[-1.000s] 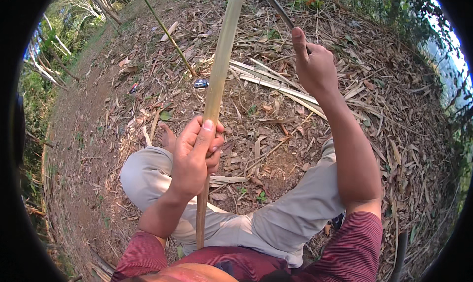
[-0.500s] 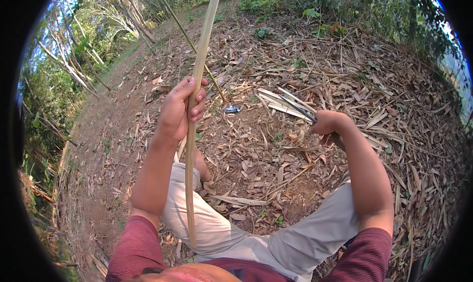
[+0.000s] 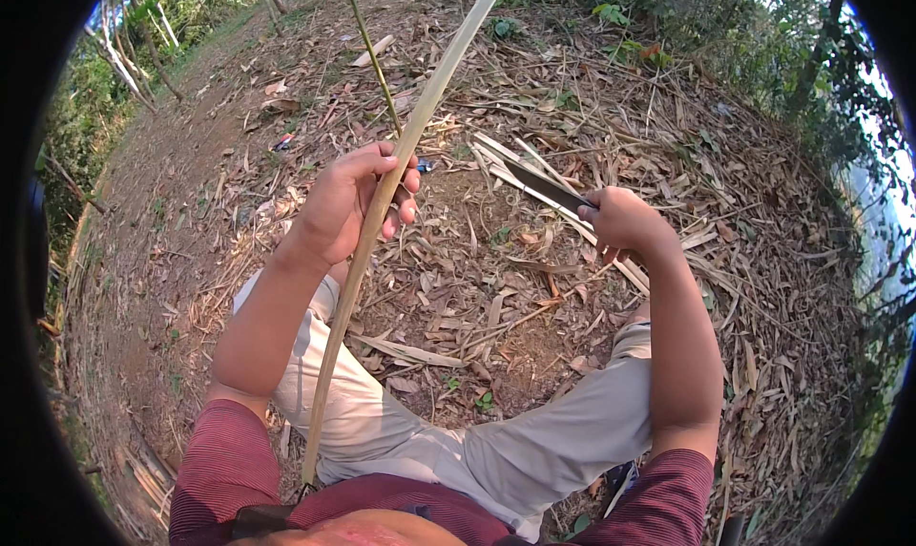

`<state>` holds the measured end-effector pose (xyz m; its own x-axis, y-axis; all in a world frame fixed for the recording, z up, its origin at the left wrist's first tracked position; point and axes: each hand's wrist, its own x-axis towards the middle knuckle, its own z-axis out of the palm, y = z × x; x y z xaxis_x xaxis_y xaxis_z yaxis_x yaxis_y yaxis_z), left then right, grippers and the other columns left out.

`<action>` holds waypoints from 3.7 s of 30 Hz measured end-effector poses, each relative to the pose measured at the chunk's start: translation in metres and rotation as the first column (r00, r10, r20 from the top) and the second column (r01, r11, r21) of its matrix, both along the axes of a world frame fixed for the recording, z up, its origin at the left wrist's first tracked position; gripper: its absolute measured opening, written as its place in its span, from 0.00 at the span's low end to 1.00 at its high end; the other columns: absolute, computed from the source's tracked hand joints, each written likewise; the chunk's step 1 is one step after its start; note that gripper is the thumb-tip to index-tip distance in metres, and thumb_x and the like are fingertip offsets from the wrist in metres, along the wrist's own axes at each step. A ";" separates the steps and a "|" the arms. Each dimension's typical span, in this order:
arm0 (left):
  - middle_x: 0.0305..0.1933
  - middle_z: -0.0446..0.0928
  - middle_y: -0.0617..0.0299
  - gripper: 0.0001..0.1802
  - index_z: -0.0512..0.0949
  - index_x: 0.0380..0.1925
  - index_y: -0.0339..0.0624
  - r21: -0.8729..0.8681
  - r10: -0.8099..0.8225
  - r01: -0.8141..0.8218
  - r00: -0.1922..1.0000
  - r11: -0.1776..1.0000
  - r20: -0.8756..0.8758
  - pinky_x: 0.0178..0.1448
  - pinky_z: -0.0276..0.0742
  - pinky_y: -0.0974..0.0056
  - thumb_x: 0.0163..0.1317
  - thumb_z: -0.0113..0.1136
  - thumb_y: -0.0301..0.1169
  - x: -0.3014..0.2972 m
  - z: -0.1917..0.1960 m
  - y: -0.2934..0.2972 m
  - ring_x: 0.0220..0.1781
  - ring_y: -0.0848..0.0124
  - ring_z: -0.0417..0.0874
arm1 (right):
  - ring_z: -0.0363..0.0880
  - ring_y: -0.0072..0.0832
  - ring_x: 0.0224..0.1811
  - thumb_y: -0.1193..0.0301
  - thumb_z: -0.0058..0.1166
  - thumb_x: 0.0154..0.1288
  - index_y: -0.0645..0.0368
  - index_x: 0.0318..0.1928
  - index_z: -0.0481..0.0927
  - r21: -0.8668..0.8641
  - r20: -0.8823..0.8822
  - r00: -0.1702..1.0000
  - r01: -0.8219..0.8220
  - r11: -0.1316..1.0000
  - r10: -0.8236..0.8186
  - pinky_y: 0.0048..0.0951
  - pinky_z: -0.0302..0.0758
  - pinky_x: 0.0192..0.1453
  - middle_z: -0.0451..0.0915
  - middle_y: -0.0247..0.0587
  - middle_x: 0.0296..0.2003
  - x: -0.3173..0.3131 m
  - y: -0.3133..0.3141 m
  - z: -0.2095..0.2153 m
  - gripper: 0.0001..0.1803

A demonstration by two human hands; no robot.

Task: The person shaves a bamboo stalk using a machete, peeling off outer layers and smoothing the wood surface while sitting on the ground.

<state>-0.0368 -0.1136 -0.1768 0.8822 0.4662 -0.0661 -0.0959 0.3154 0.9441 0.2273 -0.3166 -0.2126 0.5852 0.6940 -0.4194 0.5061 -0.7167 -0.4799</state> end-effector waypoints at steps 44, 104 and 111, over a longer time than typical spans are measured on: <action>0.24 0.64 0.69 0.18 0.71 0.40 0.41 -0.025 -0.077 0.078 0.997 0.997 0.009 0.19 0.53 0.76 0.74 0.48 0.47 -0.006 -0.015 -0.043 0.16 0.83 0.61 | 0.83 0.39 0.30 0.62 0.72 0.49 0.55 0.41 0.80 0.469 0.790 0.613 -0.579 0.667 -0.024 0.39 0.78 0.34 0.79 0.38 0.31 -0.099 0.035 0.007 0.20; 0.21 0.63 0.66 0.14 0.67 0.32 0.39 0.165 0.062 -0.036 0.986 0.986 -0.155 0.18 0.50 0.71 0.76 0.44 0.36 -0.010 -0.029 -0.074 0.16 0.81 0.57 | 0.77 0.36 0.17 0.32 0.58 0.55 0.56 0.28 0.80 0.484 0.733 0.680 -0.550 0.681 0.028 0.37 0.69 0.20 0.75 0.37 0.17 -0.115 0.041 0.001 0.35; 0.21 0.63 0.73 0.15 0.71 0.39 0.39 0.336 0.222 -0.173 0.969 0.926 -0.111 0.18 0.49 0.75 0.78 0.44 0.40 -0.028 -0.051 -0.109 0.16 0.87 0.56 | 0.75 0.35 0.14 0.25 0.49 0.54 0.55 0.22 0.74 0.421 0.817 0.575 -0.642 0.640 0.039 0.35 0.66 0.18 0.72 0.36 0.15 -0.102 0.032 -0.003 0.41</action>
<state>-0.0647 -0.2221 -0.2275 0.7622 0.6474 -0.0031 0.0201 -0.0188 0.9996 0.1254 -0.2844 -0.2151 0.1032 0.7891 0.6055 0.9945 -0.0707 -0.0774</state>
